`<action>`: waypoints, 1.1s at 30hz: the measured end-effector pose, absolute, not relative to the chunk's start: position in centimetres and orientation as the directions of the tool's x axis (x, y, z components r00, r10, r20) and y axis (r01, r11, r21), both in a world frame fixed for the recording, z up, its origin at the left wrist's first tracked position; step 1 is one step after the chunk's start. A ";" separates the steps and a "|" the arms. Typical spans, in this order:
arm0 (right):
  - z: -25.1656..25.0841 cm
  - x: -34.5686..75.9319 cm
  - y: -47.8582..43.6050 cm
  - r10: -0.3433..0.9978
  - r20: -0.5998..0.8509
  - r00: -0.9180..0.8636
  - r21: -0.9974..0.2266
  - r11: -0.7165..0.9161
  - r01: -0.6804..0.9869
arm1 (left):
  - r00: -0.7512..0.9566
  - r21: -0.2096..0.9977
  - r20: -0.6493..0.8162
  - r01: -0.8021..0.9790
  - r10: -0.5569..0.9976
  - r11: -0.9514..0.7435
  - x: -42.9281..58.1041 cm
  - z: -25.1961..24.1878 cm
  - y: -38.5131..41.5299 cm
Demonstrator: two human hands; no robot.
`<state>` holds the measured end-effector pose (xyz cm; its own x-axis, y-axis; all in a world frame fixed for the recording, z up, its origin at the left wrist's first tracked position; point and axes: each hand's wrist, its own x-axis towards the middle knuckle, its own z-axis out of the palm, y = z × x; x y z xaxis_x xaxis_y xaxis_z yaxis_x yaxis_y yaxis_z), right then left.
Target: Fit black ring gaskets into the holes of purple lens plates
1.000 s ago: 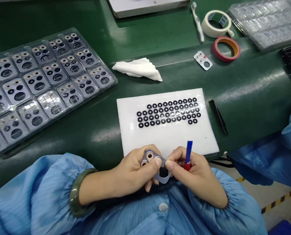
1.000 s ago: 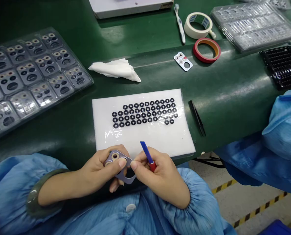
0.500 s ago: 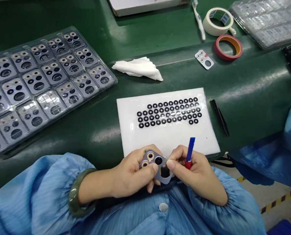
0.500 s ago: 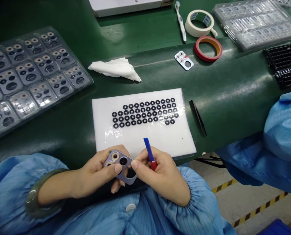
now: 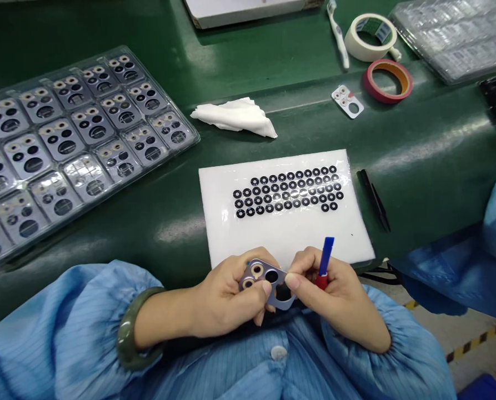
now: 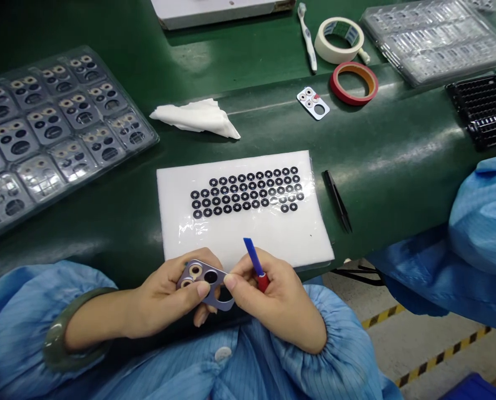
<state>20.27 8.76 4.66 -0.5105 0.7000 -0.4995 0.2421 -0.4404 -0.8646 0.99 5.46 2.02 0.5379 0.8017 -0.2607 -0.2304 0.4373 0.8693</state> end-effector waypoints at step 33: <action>3.3 22.4 10.1 0.965 -0.148 -0.217 -0.680 0.060 0.731 | 0.498 0.874 -0.263 -0.241 0.827 0.423 1.7 1.7 5.5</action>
<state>22.45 10.08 3.26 -0.2172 0.9648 -0.1481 0.7309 0.0601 -0.6798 1.66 5.46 1.69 0.4977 0.8265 -0.2630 -0.2407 0.4229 0.8736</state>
